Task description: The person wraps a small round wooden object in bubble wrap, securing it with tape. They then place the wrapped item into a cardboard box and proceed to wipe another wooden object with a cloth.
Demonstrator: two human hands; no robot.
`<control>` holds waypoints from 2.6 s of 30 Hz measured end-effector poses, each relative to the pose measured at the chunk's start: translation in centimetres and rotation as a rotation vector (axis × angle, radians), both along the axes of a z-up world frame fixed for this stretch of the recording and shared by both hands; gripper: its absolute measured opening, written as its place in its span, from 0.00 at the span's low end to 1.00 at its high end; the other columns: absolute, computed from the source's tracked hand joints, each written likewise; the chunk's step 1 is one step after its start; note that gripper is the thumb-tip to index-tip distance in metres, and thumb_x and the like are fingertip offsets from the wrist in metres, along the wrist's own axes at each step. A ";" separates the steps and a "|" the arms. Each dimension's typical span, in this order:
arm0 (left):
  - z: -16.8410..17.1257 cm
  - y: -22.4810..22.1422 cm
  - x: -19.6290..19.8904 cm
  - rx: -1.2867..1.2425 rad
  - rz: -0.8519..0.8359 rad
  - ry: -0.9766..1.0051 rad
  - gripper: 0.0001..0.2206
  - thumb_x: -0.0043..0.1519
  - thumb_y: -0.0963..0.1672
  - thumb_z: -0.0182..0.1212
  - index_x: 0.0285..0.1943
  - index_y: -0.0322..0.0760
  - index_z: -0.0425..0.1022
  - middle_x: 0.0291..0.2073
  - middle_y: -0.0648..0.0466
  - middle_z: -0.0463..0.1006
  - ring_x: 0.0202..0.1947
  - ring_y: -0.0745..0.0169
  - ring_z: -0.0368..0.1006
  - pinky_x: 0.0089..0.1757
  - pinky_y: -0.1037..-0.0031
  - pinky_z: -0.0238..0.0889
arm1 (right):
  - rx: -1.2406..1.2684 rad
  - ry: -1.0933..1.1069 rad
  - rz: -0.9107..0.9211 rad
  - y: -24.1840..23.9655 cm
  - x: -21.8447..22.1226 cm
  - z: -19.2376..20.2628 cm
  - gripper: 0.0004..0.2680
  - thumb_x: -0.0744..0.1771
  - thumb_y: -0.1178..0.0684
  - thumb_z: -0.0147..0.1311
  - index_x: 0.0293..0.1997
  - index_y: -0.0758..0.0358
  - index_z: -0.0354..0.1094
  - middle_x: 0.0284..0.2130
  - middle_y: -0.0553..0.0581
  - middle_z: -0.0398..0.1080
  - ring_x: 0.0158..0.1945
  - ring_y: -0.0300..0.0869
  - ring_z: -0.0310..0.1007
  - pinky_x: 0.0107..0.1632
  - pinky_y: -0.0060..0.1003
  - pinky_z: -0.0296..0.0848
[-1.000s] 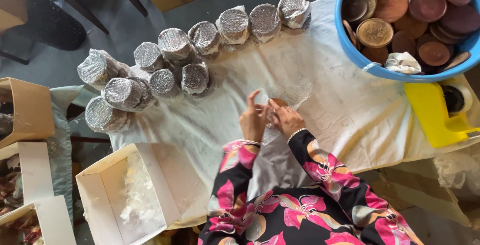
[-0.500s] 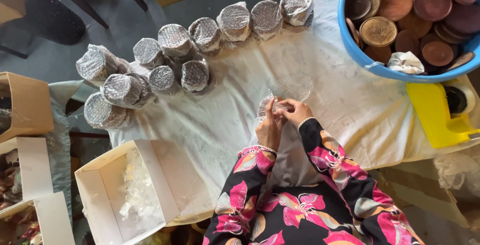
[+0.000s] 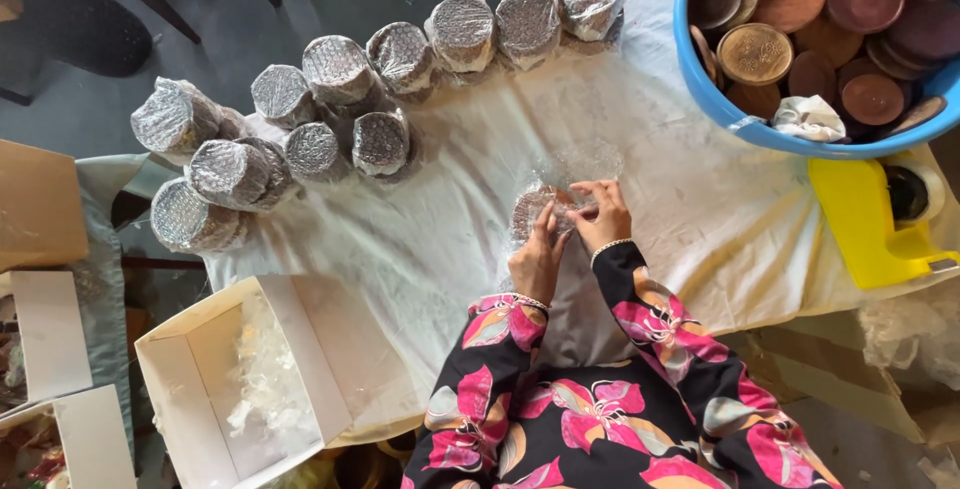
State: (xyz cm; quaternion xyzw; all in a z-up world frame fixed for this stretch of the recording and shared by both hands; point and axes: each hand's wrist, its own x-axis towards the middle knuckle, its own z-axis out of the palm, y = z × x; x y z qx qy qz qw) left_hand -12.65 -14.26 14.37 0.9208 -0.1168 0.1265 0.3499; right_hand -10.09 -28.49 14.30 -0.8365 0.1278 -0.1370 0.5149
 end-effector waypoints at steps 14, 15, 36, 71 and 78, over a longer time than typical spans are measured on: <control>-0.2 12.0 -4.5 -0.208 -0.012 0.357 0.18 0.57 0.40 0.66 0.57 0.43 0.76 0.59 0.52 0.73 0.44 0.54 0.80 0.38 0.71 0.77 | -0.143 -0.020 0.003 0.0 -0.5 -4.1 0.07 0.62 0.59 0.68 0.37 0.59 0.73 0.41 0.50 0.67 0.36 0.38 0.75 0.41 0.32 0.77; -1.6 13.1 -5.3 -0.257 0.044 0.343 0.16 0.59 0.39 0.63 0.56 0.42 0.76 0.59 0.53 0.74 0.48 0.56 0.81 0.38 0.72 0.78 | -0.103 -0.030 0.004 -0.1 -0.5 -4.4 0.06 0.63 0.59 0.68 0.37 0.59 0.72 0.40 0.50 0.68 0.36 0.37 0.75 0.41 0.31 0.78; -3.0 1.3 4.4 0.303 -0.457 -0.071 0.26 0.69 0.50 0.54 0.76 0.41 0.61 0.76 0.54 0.58 0.78 0.55 0.48 0.71 0.54 0.35 | 0.317 0.030 -0.044 -2.4 0.1 -12.4 0.14 0.60 0.56 0.73 0.43 0.61 0.70 0.36 0.52 0.76 0.38 0.37 0.78 0.44 0.33 0.79; -5.8 1.3 6.2 -0.052 -0.151 0.313 0.51 0.58 0.56 0.68 0.82 0.30 0.38 0.81 0.41 0.41 0.81 0.40 0.35 0.70 0.43 0.31 | -0.338 -0.095 -0.796 -38.0 -19.3 -5.4 0.06 0.65 0.53 0.66 0.44 0.55 0.77 0.36 0.50 0.74 0.42 0.40 0.73 0.49 0.36 0.73; -5.5 1.1 6.2 -0.040 -0.141 0.340 0.51 0.57 0.56 0.67 0.82 0.31 0.38 0.81 0.43 0.40 0.80 0.42 0.34 0.70 0.44 0.30 | -0.661 0.580 -0.826 -43.2 -21.1 -5.8 0.10 0.62 0.37 0.67 0.40 0.44 0.80 0.48 0.53 0.70 0.61 0.54 0.56 0.64 0.50 0.58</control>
